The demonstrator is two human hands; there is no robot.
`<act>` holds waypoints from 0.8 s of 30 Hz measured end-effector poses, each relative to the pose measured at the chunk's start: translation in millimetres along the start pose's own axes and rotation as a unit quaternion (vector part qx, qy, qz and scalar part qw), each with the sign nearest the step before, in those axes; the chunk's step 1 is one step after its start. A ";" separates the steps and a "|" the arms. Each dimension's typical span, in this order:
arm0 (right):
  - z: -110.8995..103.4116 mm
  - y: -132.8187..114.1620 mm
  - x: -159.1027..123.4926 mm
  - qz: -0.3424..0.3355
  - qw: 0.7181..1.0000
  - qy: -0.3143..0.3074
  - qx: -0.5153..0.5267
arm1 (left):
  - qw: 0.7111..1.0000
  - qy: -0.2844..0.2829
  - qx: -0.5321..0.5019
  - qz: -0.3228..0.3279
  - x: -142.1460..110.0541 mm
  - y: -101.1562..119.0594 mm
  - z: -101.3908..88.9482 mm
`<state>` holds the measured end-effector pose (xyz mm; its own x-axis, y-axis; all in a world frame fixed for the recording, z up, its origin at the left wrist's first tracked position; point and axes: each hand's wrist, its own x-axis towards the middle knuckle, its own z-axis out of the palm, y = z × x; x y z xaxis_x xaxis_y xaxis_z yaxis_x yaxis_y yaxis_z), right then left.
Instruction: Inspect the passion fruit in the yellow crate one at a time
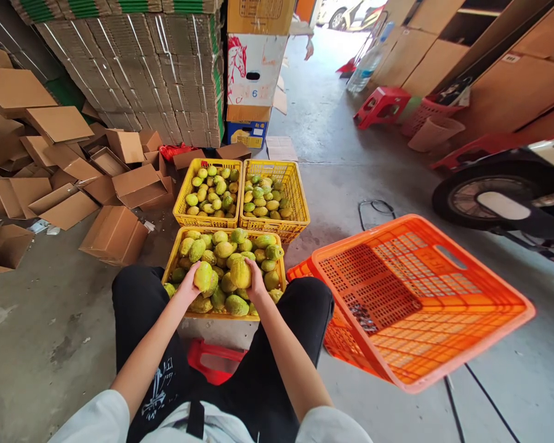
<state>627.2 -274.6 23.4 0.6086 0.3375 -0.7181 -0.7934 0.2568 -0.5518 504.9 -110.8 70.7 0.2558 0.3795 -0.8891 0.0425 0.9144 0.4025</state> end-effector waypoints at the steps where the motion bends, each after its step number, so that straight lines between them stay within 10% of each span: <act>1: 0.2 0.4 0.0 0.001 1.000 0.000 0.004 | 1.000 0.002 0.000 -0.001 0.9 -0.3 -0.2; 24: 8.7 -4.4 -6.6 -0.031 0.998 0.013 0.062 | 0.998 -0.040 0.004 -0.038 -13.9 6.7 2.3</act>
<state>626.6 -270.1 34.2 0.6545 0.2939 -0.6966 -0.7480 0.3865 -0.5396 503.8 -110.3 86.3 0.3279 0.2965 -0.8970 0.0716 0.9389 0.3366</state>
